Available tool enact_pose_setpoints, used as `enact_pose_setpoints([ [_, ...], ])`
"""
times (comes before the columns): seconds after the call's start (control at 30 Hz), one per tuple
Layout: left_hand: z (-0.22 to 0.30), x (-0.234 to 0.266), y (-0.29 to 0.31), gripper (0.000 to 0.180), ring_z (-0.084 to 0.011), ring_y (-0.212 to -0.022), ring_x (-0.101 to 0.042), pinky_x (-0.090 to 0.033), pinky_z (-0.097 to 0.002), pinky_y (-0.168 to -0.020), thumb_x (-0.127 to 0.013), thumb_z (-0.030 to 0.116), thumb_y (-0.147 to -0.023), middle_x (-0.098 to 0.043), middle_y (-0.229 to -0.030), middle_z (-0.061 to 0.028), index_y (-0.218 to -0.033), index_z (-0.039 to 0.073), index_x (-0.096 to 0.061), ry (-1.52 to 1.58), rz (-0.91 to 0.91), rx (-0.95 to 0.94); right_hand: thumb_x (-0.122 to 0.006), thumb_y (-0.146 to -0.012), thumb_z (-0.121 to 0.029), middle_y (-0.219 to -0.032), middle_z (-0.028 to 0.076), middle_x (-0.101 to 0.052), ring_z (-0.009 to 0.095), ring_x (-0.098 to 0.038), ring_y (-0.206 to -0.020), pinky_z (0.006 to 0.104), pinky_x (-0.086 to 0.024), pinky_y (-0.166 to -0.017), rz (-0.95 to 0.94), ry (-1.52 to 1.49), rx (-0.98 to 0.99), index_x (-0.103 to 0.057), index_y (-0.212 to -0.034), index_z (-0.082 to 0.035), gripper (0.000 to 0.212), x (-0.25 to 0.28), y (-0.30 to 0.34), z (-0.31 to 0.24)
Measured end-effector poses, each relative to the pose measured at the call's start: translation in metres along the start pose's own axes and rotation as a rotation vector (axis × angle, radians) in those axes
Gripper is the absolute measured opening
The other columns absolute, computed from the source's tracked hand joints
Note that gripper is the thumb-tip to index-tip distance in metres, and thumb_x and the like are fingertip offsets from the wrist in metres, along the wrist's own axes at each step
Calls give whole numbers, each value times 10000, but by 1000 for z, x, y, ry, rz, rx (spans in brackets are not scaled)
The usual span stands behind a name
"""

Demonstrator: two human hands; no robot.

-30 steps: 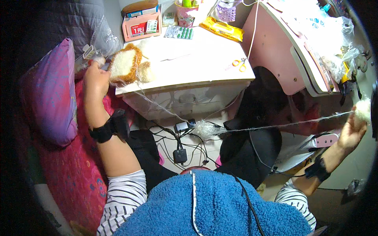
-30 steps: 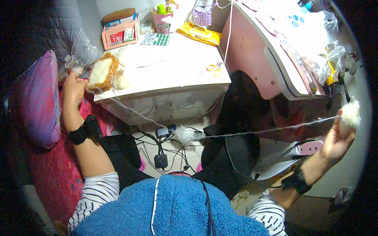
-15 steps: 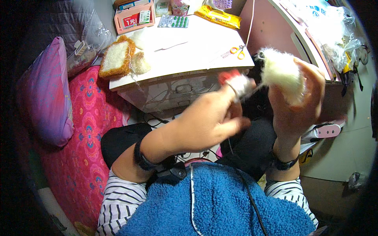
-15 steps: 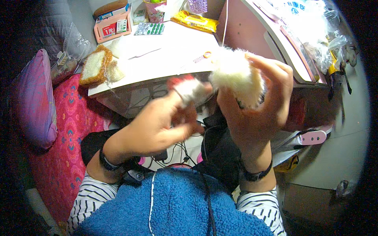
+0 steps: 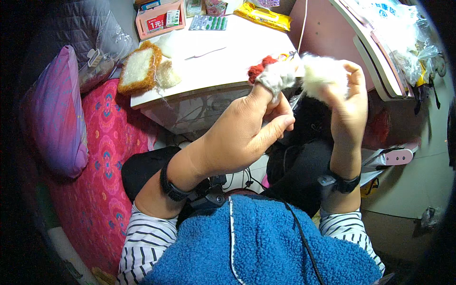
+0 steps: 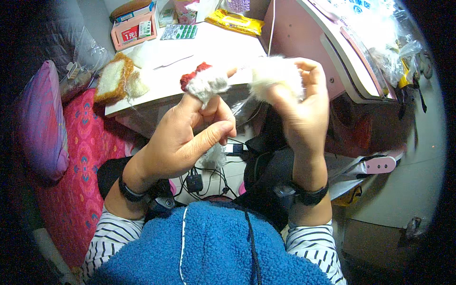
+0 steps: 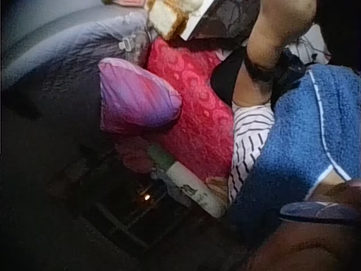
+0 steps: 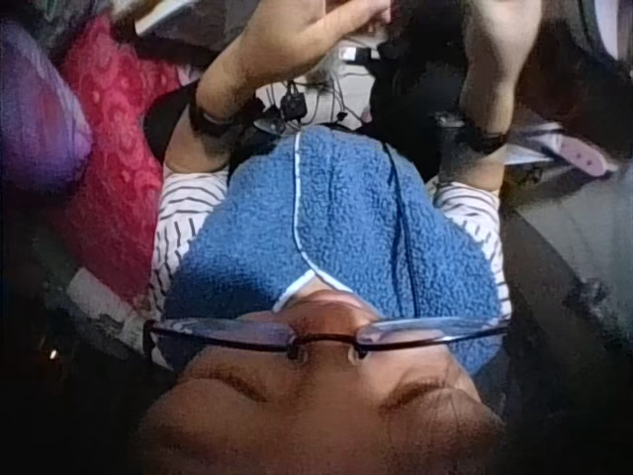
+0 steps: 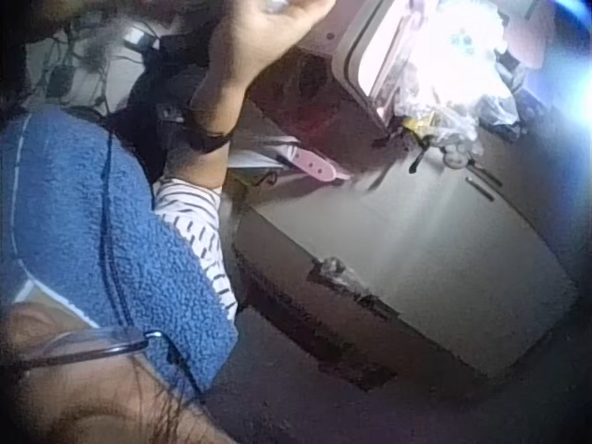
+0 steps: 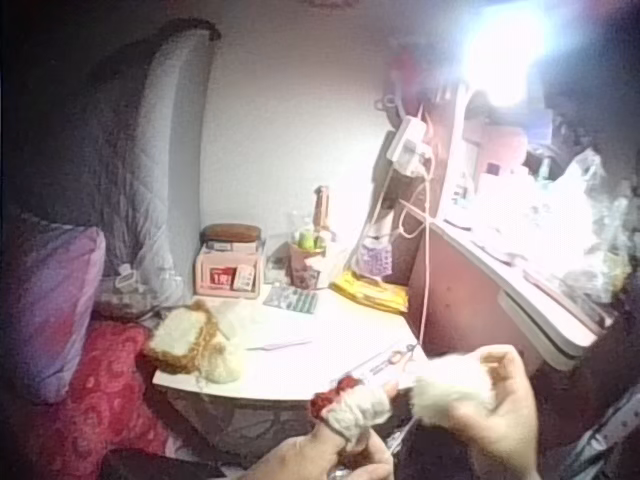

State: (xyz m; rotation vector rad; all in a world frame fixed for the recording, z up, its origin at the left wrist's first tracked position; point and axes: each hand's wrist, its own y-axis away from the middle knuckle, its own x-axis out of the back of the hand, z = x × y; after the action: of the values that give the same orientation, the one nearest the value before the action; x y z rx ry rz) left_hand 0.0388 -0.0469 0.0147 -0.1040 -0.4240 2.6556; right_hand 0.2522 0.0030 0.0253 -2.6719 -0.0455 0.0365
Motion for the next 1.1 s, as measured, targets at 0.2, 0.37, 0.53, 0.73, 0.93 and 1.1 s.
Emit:
enact_pose_setpoints([
  [0.2, -1, 14, -2, 623, -78, -833, -548, -461, -232, -764, -582, 42, -966, -589, -914, -28, -1524, 28, -308, -126, -18, -3, -794, -687, -175, -989, 102, -614, 182, -592, -887, 322, -493, -774, -865, 92, -331, -572, -1016, -24, 425, 5, 6, -3],
  [0.37, -3, 10, -4, 650, -112, -854, -582, -475, -262, -815, -586, 31, -957, -611, -935, -62, -1530, 25, -279, 69, -77, 13, -777, -782, -204, -1089, 128, -601, 217, -610, -1008, 335, -525, -862, -199, -640, -181, -520, -1162, -10, 498, 4, 3, -5],
  [0.53, -3, 13, -5, 654, -118, -862, -592, -487, -274, -820, -603, 7, -941, -621, -928, -71, -1522, 35, -305, -10, -15, 22, -769, -725, -137, -985, 83, -615, 146, -602, -935, 304, -501, -818, -235, 786, 105, -576, -1054, -29, 396, -2, -6, 10],
  [0.73, -5, 19, -7, 214, -162, -806, -652, -529, -299, -768, -603, 31, -926, -667, -880, -143, -1046, -70, -457, -8, -4, -7, -873, -660, -354, -1061, 99, -610, 146, -602, -941, 283, -496, -801, -811, -429, -361, -562, -1073, 4, 629, 10, 5, 2],
  [0.93, -5, 14, -6, 671, -111, -857, -581, -469, -263, -819, -594, -17, -935, -621, -932, -63, -1530, 42, -288, 9, -37, 9, -783, -753, -194, -1060, 121, -609, 237, -628, -980, 346, -526, -885, -76, 54, -15, -514, -1164, 0, 528, -3, -12, 9],
  [1.1, -2, 19, -5, 672, -120, -860, -579, -468, -264, -822, -602, -19, -932, -626, -933, -78, -1524, 34, -288, 17, -6, 26, -793, -706, -213, -936, 54, -624, 152, -601, -868, 269, -484, -744, -771, 80, -340, -565, -997, -10, 422, 1, 0, 3],
])
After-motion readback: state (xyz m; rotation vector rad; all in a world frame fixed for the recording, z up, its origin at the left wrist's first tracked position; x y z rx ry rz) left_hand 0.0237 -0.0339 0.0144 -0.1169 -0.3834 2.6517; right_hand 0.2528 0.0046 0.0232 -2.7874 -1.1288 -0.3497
